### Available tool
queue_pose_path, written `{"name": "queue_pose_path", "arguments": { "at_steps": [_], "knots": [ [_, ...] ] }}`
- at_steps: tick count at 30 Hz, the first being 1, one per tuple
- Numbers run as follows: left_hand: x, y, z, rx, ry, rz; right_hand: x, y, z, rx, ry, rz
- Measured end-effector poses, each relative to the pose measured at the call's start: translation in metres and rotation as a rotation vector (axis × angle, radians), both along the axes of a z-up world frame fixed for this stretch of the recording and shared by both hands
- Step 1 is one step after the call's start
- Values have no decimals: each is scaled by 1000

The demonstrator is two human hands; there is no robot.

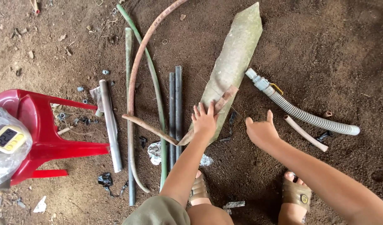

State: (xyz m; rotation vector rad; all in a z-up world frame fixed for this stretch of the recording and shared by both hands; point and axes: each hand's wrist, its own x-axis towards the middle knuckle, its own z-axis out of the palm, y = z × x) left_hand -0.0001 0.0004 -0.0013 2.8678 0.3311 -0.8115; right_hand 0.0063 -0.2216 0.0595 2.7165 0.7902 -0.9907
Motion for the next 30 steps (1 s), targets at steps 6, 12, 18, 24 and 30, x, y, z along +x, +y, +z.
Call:
{"name": "queue_pose_path", "arguments": {
  "at_steps": [6,12,18,24,30],
  "knots": [
    [0,1,-2,-17,10,11,-31,-20,22,-96,34,2],
    [3,2,-8,-26,30,25,-42,-36,20,-159,17,50],
    [2,-1,11,-26,50,29,-32,-24,16,-127,5,57],
    [3,-3,31,-46,52,36,3,-8,-17,-34,-53,70],
    [2,-1,20,-66,28,44,23,13,-35,30,-115,66]
  ]
}}
